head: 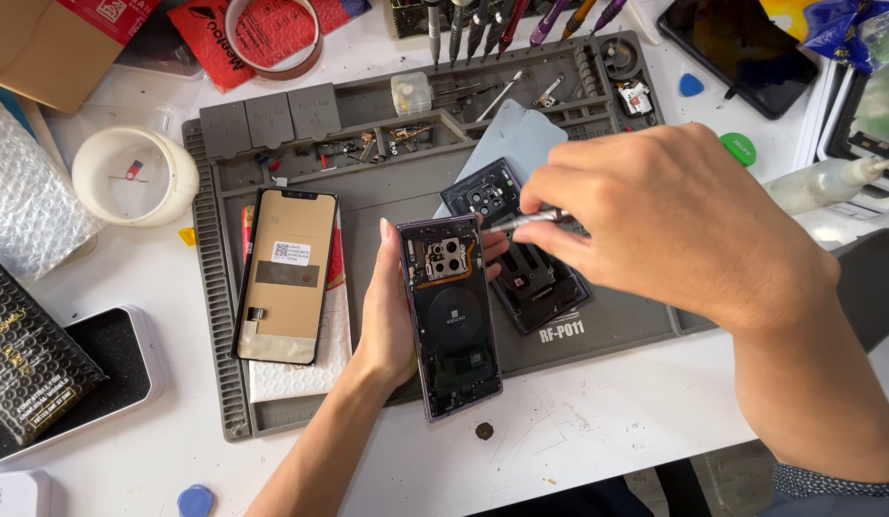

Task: Removing internal screws from a smartphone using a precision screwdriver during a repair process.

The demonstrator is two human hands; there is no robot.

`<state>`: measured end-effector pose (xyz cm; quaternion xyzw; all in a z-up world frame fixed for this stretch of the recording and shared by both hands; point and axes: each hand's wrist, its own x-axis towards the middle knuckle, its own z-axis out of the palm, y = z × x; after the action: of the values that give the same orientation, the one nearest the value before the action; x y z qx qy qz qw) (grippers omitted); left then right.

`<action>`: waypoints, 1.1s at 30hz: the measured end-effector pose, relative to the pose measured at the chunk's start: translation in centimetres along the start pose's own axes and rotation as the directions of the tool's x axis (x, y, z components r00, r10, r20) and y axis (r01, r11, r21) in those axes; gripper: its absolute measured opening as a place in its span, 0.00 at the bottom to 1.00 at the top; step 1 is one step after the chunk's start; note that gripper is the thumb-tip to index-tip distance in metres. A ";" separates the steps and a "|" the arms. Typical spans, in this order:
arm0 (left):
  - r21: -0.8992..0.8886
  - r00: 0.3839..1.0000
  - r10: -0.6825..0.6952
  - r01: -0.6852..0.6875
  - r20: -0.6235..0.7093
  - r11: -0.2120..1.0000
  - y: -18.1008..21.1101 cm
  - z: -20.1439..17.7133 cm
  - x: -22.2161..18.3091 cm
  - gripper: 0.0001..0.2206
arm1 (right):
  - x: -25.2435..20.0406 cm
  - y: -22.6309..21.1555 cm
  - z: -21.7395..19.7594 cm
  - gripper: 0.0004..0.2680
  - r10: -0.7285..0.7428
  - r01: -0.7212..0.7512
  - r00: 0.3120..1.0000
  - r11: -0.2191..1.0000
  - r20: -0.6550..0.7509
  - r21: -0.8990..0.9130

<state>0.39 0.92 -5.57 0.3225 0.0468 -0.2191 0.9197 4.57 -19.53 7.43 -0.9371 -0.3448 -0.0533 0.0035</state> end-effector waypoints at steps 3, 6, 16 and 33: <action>0.035 1.000 -0.002 0.001 0.025 0.999 0.3 0.4 -0.1 0.40 | 0.1 -0.2 0.2 0.09 -0.023 0.023 0.999 1.000 0.035 0.006; 0.042 0.998 -0.035 0.038 -0.059 0.998 0.7 1.1 -0.2 0.40 | 0.2 -0.5 0.6 0.09 -0.040 0.040 0.999 0.999 -0.009 0.021; 0.107 0.990 -0.051 0.065 -0.134 0.992 0.9 1.4 -0.3 0.41 | 0.3 -0.7 1.0 0.10 -0.051 0.051 0.999 0.999 -0.010 0.002; 0.240 0.994 -0.048 0.070 -0.097 0.968 1.1 1.2 -0.2 0.42 | 0.6 -0.3 1.2 0.09 -0.071 0.071 0.997 0.997 -0.009 0.019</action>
<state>0.58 0.99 -3.92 0.4406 0.0708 -0.2356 0.8633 4.95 -18.89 6.26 -0.9240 -0.3784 -0.0537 0.0121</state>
